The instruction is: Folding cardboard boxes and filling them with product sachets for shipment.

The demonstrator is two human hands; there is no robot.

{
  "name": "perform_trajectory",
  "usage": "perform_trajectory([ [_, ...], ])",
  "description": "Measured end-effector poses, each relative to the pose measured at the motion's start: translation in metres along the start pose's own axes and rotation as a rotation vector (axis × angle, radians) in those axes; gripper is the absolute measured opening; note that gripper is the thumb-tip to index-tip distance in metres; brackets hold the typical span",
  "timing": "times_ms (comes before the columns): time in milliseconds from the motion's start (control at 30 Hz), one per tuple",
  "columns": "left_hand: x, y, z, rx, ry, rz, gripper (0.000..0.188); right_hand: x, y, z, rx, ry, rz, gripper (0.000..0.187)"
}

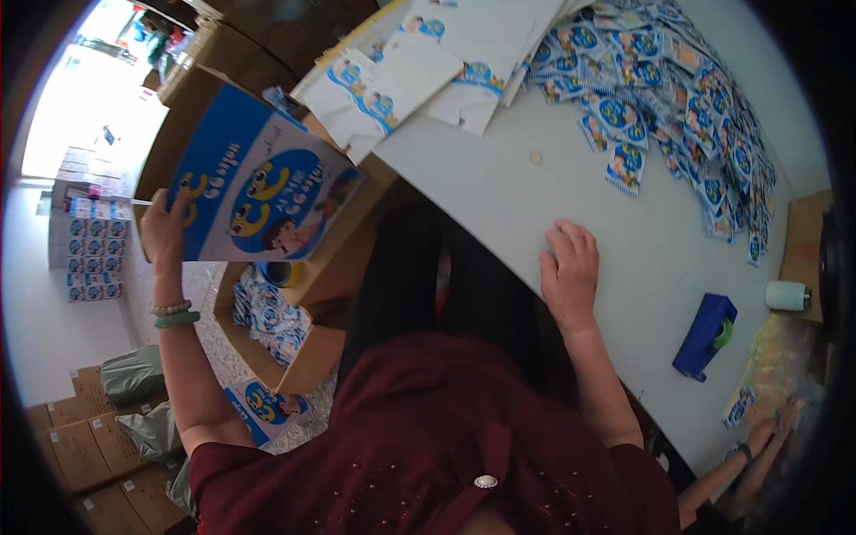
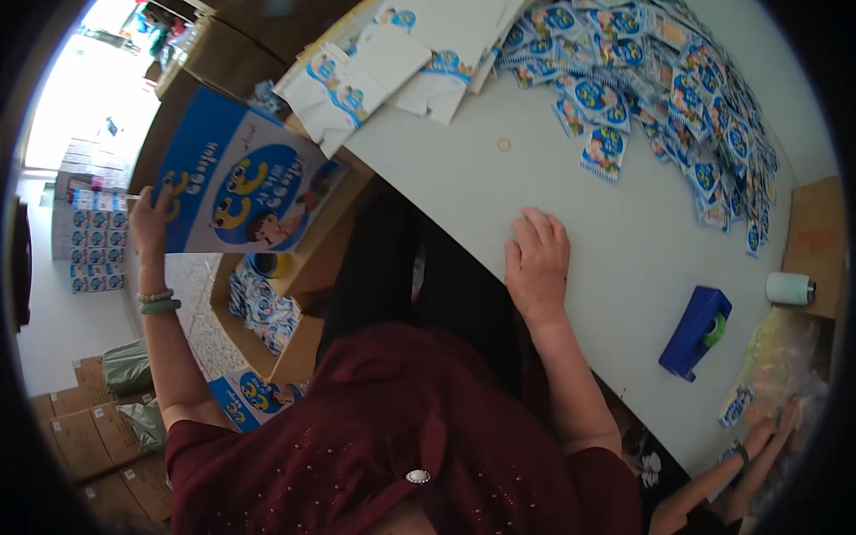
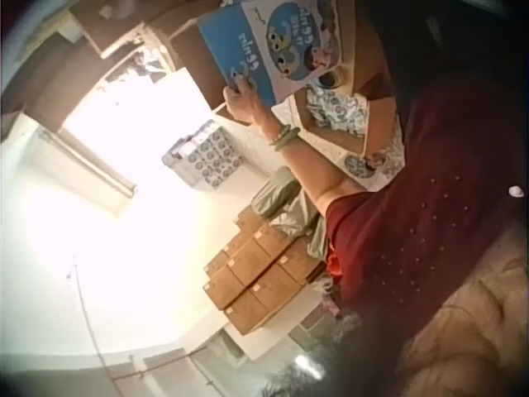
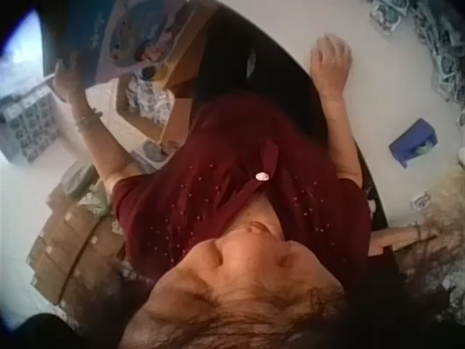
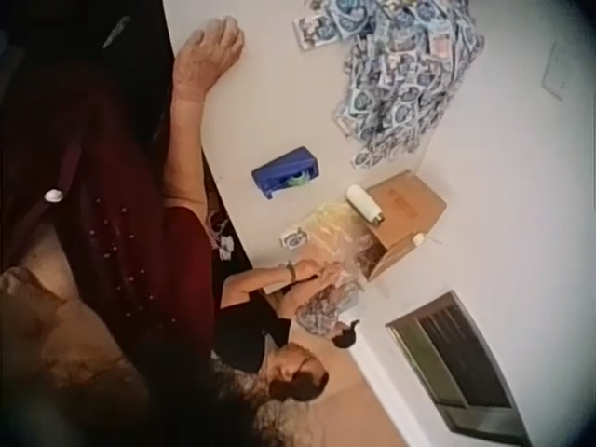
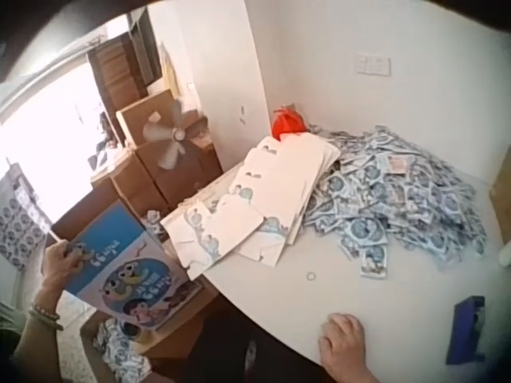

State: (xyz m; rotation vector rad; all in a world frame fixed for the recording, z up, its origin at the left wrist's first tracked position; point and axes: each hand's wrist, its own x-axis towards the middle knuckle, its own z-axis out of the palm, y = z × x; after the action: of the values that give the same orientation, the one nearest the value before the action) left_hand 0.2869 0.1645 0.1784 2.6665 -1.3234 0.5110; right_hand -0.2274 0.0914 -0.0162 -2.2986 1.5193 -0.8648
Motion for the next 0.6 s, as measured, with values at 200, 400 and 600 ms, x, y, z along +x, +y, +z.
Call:
perform_trajectory([
  [200,-0.012,0.02,0.001,0.015,0.068,-0.029,0.037,0.008,-0.005,0.002,-0.071,0.018,-0.018,0.025],
  [400,-0.054,0.039,0.03,-0.23,0.678,0.59,0.023,0.004,-0.009,0.0,-0.107,-0.005,0.0,0.025],
  [600,-0.13,0.141,0.15,-1.8,-1.688,-0.332,0.028,-0.008,-0.014,0.002,-0.108,0.052,-0.097,0.023],
])
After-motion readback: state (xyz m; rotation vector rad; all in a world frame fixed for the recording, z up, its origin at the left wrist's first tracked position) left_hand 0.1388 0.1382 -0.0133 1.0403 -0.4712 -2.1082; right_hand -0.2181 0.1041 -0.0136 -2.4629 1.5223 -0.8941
